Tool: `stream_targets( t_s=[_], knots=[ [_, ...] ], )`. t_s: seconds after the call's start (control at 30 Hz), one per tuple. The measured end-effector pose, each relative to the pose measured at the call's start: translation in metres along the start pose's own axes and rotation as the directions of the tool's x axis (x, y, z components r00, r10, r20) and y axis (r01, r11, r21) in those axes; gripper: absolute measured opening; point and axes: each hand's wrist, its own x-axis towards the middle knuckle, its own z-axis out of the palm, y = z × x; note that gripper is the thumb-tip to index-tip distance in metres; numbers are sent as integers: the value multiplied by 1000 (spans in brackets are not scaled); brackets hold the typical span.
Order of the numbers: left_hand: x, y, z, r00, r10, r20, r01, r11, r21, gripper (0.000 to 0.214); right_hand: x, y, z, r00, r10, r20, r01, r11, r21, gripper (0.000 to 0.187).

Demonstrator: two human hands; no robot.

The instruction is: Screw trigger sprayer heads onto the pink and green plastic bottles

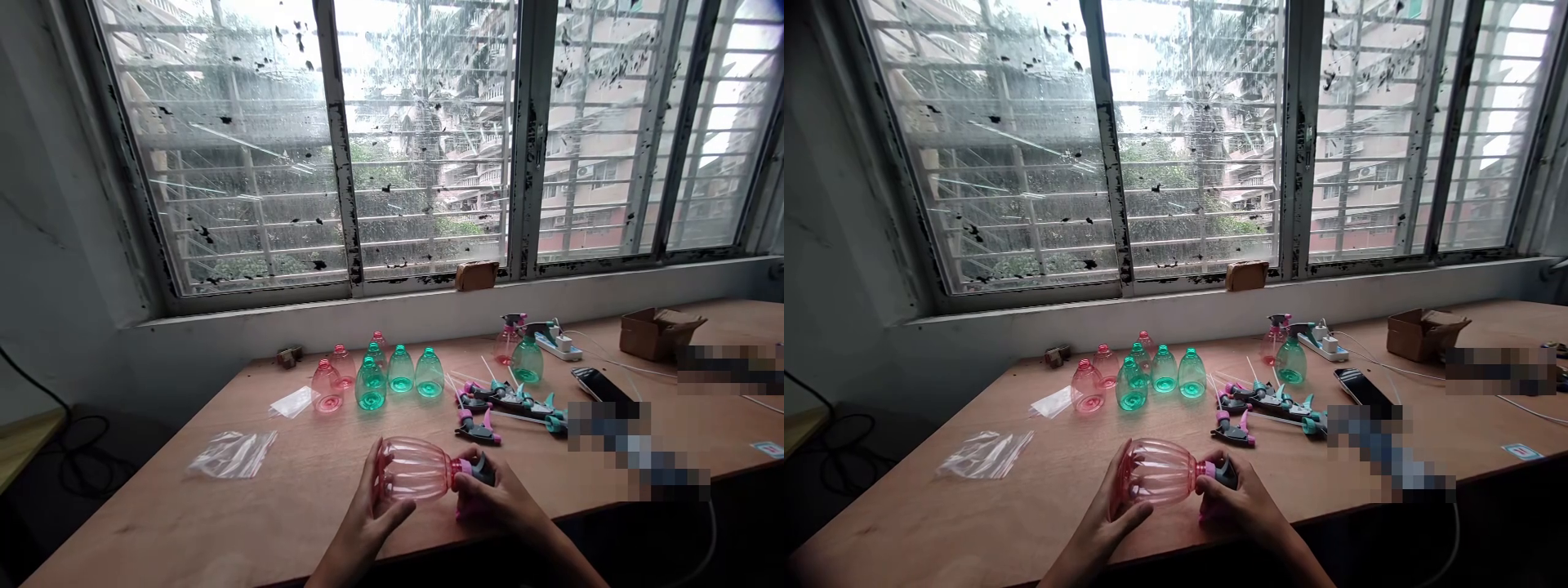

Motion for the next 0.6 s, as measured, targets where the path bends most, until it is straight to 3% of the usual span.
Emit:
stream_targets(
  t_s=[0.17,0.33,0.43,0.6],
  knots=[
    [2,-1,-2,999,-35,-7,35,999,-1,87,0,-1,0,1000,-9,19,10,1000,-3,34],
    [3,1,0,1000,13,6,-13,1000,-22,93,2,2,-1,1000,-16,12,16,1000,4,33],
    [3,0,-1,1000,-18,5,18,1000,-21,95,2,4,-2,1000,-23,1,23,1000,-1,33],
    [3,2,-3,1000,-29,-11,29,999,16,84,1,4,-2,1000,-20,-15,20,1000,-9,33]
  ],
)
